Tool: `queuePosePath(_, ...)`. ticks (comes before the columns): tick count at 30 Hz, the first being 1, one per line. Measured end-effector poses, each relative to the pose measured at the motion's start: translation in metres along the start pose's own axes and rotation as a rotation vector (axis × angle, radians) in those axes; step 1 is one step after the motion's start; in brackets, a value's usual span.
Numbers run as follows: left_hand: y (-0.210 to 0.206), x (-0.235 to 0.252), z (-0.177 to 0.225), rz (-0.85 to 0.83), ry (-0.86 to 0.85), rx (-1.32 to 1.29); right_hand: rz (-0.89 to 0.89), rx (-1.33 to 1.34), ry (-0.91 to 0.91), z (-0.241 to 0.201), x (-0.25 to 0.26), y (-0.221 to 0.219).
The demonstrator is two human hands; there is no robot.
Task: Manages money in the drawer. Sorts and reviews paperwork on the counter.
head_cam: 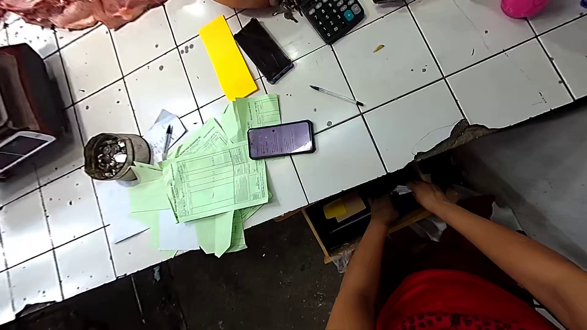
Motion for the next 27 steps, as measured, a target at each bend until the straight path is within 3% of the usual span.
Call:
queuePosePath(6, 0.006, 0.003, -0.01, 0.111, 0.088, -0.071, 0.108, 0.079, 0.008, -0.016, 0.009, 0.018)
queuePosePath(9, 0.013, -0.003, -0.01, 0.149, 0.137, -0.284, 0.209, 0.175, -0.049, -0.018, 0.015, 0.02)
queuePosePath(13, 0.009, -0.01, -0.004, 0.187, 0.212, -0.468, 0.202, 0.216, -0.068, -0.016, 0.015, 0.018)
queuePosePath(19, 0.004, -0.01, 0.012, -0.036, 0.192, -0.289, 0.126, 0.159, 0.06, -0.006, 0.011, 0.021)
queuePosePath(22, -0.004, -0.015, 0.025, 0.006, 0.089, -0.149, 0.109, 0.248, 0.119, 0.002, 0.011, 0.029)
queuePosePath(27, -0.013, -0.018, 0.023, 0.128, 0.061, -0.061, -0.088, 0.255, 0.172, 0.012, 0.014, 0.033)
Point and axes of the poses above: each hand's wrist, its own x-axis towards the middle knuckle, its own y-axis out of the back of the hand, z = x × y, the point moved 5 cm from there along x, towards the middle knuckle, and after that the axes turned 10 degrees about x, right-handed, at the moved point
